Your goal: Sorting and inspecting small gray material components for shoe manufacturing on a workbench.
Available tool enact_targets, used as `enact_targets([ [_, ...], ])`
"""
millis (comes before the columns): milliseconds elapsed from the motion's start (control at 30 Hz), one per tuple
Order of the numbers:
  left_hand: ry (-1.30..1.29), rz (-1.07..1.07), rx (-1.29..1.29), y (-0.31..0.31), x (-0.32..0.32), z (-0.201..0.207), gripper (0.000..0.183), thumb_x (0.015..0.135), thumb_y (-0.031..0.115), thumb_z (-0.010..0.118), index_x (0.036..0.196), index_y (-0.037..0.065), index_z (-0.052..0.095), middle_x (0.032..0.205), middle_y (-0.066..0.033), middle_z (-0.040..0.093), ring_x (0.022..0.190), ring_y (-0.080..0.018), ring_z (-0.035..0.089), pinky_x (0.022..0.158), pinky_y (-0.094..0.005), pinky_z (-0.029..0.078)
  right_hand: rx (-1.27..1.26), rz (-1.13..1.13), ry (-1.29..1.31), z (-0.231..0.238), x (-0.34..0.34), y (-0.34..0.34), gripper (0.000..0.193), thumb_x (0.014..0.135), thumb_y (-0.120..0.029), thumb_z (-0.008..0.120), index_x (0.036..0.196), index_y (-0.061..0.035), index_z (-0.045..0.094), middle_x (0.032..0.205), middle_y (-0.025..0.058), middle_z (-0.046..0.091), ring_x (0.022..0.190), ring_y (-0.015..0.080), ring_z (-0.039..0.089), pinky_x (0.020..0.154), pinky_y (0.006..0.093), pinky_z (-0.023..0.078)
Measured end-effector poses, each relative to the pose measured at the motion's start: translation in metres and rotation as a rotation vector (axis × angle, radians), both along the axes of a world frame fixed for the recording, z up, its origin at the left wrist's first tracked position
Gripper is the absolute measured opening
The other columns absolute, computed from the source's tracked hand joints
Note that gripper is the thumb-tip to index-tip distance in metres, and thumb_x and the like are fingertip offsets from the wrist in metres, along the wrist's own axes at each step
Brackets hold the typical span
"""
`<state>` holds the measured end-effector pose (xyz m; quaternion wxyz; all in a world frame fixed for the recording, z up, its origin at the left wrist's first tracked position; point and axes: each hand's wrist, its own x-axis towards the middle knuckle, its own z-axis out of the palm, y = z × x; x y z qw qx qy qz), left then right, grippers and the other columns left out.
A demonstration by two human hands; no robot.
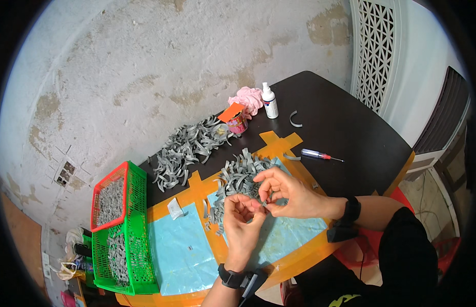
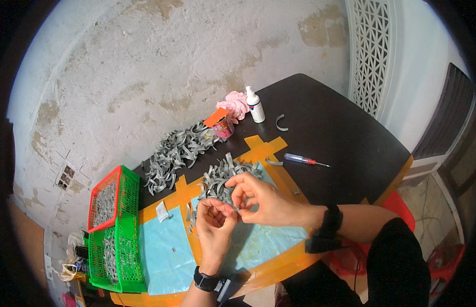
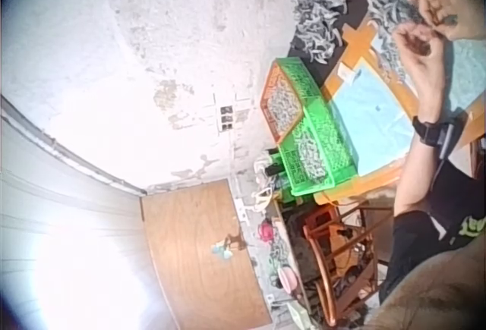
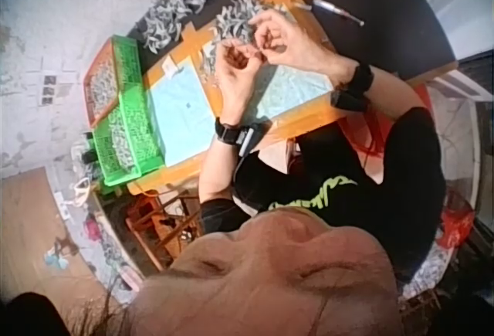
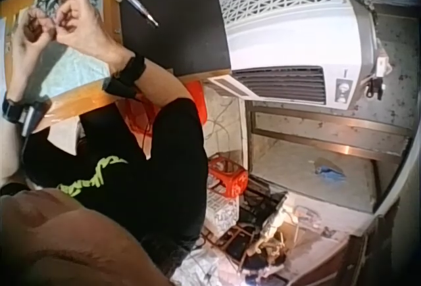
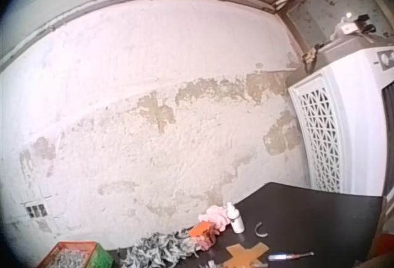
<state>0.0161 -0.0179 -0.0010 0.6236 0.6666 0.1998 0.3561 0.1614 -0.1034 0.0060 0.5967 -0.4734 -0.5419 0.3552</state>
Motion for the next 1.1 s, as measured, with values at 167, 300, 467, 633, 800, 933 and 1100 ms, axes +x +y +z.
enact_targets([
  [167, -0.100, -0.023, -0.129, 0.006, -0.002, -0.001, 0.027, 0.082, -0.010, 0.056, 0.102, 0.003, 0.044, 0.088, -0.0055, 0.057, 0.079, -0.0117, 0.059, 0.072, -0.0282, 0.054, -0.021, 0.060, 0.157, 0.000, 0.001, 0.003, 0.059, 0.078, 0.009, 0.061, 0.130, -0.0042, 0.035, 0.096, 0.0043, 0.051, 0.091, 0.0089, 0.052, 0.080, 0.0242, 0.047],
  [300, -0.118, -0.094, -0.205, 0.011, -0.006, -0.001, 0.027, 0.083, -0.011, 0.054, 0.106, 0.000, 0.046, 0.090, -0.0049, 0.056, 0.080, -0.0131, 0.060, 0.077, -0.0284, 0.053, -0.061, 0.093, 0.208, 0.002, 0.003, 0.001, 0.060, 0.080, 0.007, 0.062, 0.131, -0.0047, 0.034, 0.097, 0.0045, 0.051, 0.091, 0.0083, 0.052, 0.079, 0.0244, 0.048],
  [467, -0.103, -0.143, -0.281, 0.007, -0.006, 0.005, 0.025, 0.083, -0.008, 0.059, 0.106, 0.000, 0.052, 0.091, -0.0043, 0.057, 0.081, -0.0124, 0.060, 0.076, -0.0267, 0.052, -0.091, 0.116, 0.249, 0.002, 0.009, 0.001, 0.059, 0.081, 0.005, 0.061, 0.132, -0.0055, 0.033, 0.098, 0.0057, 0.052, 0.087, 0.0088, 0.055, 0.078, 0.0253, 0.049],
  [633, -0.004, -0.139, -0.172, 0.014, -0.008, -0.004, 0.017, 0.083, -0.001, 0.067, 0.099, 0.000, 0.059, 0.090, -0.0045, 0.063, 0.080, -0.0102, 0.060, 0.076, -0.0236, 0.050, -0.100, 0.164, 0.263, 0.003, 0.012, 0.003, 0.061, 0.081, 0.007, 0.060, 0.133, -0.0049, 0.032, 0.096, 0.0060, 0.052, 0.087, 0.0098, 0.056, 0.076, 0.0253, 0.049],
  [800, 0.087, -0.136, -0.205, 0.015, -0.009, 0.003, 0.009, 0.083, 0.001, 0.067, 0.090, 0.000, 0.062, 0.084, -0.0061, 0.066, 0.076, -0.0116, 0.062, 0.073, -0.0233, 0.050, -0.097, 0.170, 0.217, 0.002, 0.013, 0.003, 0.061, 0.081, 0.007, 0.061, 0.133, -0.0050, 0.033, 0.096, 0.0060, 0.052, 0.087, 0.0099, 0.056, 0.076, 0.0245, 0.049],
  [933, 0.142, -0.178, -0.207, 0.022, -0.012, 0.000, 0.010, 0.084, 0.001, 0.066, 0.092, 0.000, 0.061, 0.087, -0.0067, 0.066, 0.076, -0.0118, 0.062, 0.072, -0.0233, 0.050, -0.059, 0.140, 0.105, 0.001, 0.012, 0.004, 0.059, 0.081, 0.006, 0.062, 0.132, -0.0047, 0.036, 0.095, 0.0059, 0.052, 0.086, 0.0091, 0.056, 0.076, 0.0231, 0.049],
  [1100, 0.086, -0.236, -0.430, 0.020, -0.011, 0.002, 0.012, 0.088, 0.002, 0.061, 0.100, 0.001, 0.059, 0.093, -0.0064, 0.065, 0.082, -0.0127, 0.063, 0.076, -0.0240, 0.052, -0.074, 0.122, 0.113, 0.004, 0.012, 0.003, 0.056, 0.081, 0.005, 0.063, 0.131, -0.0040, 0.039, 0.095, 0.0060, 0.053, 0.088, 0.0092, 0.055, 0.078, 0.0229, 0.049],
])
